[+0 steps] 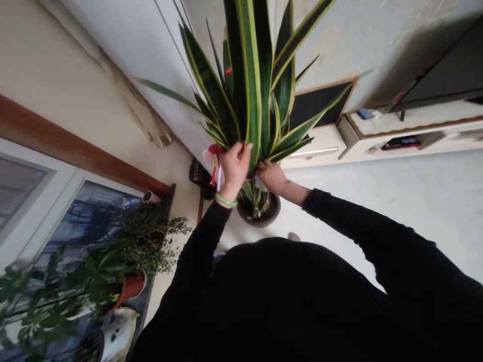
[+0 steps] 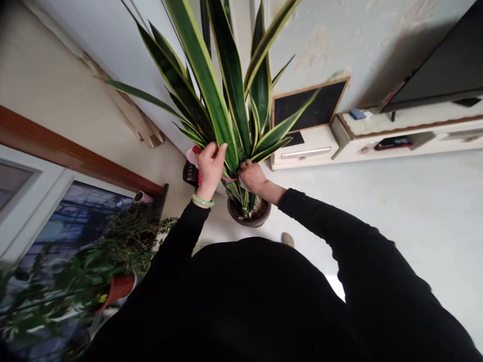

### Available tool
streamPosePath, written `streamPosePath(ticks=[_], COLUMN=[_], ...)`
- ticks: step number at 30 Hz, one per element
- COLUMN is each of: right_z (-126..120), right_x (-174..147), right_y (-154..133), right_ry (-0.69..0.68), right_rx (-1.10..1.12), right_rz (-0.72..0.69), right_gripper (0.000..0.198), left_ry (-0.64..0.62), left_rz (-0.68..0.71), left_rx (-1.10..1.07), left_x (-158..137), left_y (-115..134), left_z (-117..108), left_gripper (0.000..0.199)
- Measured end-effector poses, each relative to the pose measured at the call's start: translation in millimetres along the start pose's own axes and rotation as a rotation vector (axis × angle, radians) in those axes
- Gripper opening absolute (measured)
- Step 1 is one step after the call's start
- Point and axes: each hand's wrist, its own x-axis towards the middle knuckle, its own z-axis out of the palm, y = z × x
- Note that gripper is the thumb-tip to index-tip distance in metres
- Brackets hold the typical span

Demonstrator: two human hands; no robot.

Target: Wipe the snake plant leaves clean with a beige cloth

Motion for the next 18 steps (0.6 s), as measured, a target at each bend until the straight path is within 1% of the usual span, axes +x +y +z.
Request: streamPosePath(ticks=[2, 4, 7, 9, 11, 12, 13, 14, 16, 18], right_z=[8.8, 15.7, 22.2, 24.8, 27.3, 28.6, 29.9, 30.8, 29.8, 22.8], right_x=[3.6, 4.6, 2.9, 2.5, 4.1, 5.6, 7.2, 8.5, 8.9, 4.1], right_y=[-11.2, -4.5, 33.4, 60.8, 73.8, 72.6, 66.6, 57.1, 36.1, 26.8], right_ry=[-0.029, -0.011, 0.082, 0.191, 0.295, 0.315, 0.305, 0.268, 0.151, 0.081], right_rx=[0.028, 0.069, 0.088, 0.100, 0.168, 0.206, 0.231, 0.237, 0.204, 0.163], right_rz=[0.008, 0.025, 0.012, -0.017, -0.035, -0.032, -0.024, -0.017, -0.023, -0.066], right_gripper=[0.040, 0.039, 0.037, 0.047, 0.057, 0.058, 0.053, 0.046, 0.032, 0.030], left_ry=[-0.007, -0.025, -0.057, -0.071, -0.074, -0.067, -0.058, -0.050, -0.040, -0.024], left_rz=[0.034, 0.083, 0.105, 0.074, 0.030, 0.012, -0.003, -0.020, -0.072, -0.156], left_rx=[0.023, 0.035, 0.017, -0.020, -0.061, -0.076, -0.085, -0.092, -0.115, -0.156], left_x=[0.2, 0.4, -2.0, -5.6, -9.9, -12.2, -14.5, -16.9, -22.1, -28.2], left_y=[-4.4, -9.4, -16.1, -19.3, -21.8, -22.6, -23.1, -23.1, -21.1, -16.3], left_z=[-2.0, -3.0, -1.2, 2.7, 8.1, 11.0, 13.8, 16.4, 20.9, 24.8], left_gripper=[0.053, 0.052, 0.053, 0.055, 0.057, 0.058, 0.059, 0.059, 0.058, 0.052])
